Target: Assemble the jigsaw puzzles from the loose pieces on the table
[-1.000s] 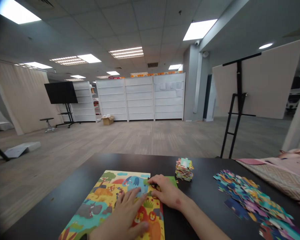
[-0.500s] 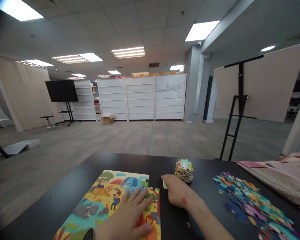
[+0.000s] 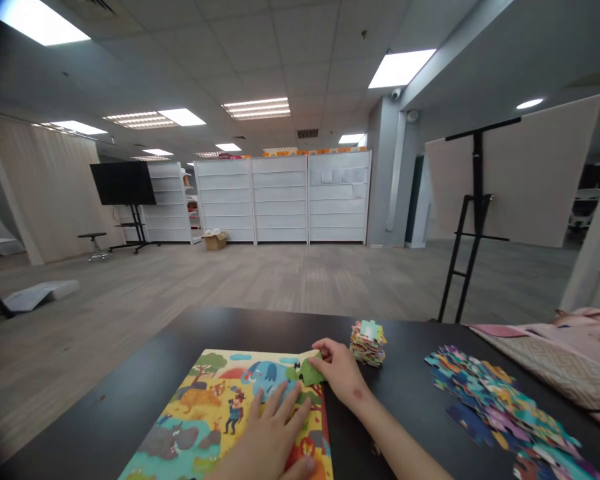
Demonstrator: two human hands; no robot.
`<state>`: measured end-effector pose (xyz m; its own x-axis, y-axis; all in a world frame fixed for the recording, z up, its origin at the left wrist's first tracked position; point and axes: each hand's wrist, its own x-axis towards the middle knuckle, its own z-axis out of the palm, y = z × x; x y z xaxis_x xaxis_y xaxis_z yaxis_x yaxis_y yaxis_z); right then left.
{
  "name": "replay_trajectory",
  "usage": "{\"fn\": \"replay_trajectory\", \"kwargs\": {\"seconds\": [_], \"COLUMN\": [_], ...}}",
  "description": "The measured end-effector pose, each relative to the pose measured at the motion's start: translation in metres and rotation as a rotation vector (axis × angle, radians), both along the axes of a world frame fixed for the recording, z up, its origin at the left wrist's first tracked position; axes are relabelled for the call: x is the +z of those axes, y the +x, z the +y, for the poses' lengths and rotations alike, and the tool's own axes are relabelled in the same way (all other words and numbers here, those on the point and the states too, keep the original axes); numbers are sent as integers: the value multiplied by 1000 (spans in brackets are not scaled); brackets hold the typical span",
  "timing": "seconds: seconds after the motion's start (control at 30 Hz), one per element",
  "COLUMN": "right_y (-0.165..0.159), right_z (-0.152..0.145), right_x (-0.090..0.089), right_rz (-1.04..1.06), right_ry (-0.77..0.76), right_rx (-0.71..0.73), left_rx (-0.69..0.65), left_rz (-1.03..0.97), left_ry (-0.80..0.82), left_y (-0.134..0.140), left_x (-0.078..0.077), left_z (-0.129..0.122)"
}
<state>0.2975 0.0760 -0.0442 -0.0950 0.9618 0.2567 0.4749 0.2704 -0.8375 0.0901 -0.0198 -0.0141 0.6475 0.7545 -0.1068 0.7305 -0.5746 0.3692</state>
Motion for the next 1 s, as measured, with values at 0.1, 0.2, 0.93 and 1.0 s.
{"fn": "replay_trajectory", "kwargs": {"seconds": [0.1, 0.2, 0.93, 1.0], "right_y": [1, 0, -13, -13], "right_z": [7, 10, -5, -7], "right_x": [-8, -12, 1, 2], "right_rz": [12, -23, -496, -496], "right_ry": [19, 38, 79, 94], "right_rx": [-48, -90, -242, -192], "left_rx": [-13, -6, 14, 45], "left_rz": [-17, -20, -65, -43], "left_ry": [-8, -19, 15, 17], "left_y": [-1, -2, -1, -2], "left_x": [1, 3, -5, -12], "left_z": [0, -1, 0, 3]}}
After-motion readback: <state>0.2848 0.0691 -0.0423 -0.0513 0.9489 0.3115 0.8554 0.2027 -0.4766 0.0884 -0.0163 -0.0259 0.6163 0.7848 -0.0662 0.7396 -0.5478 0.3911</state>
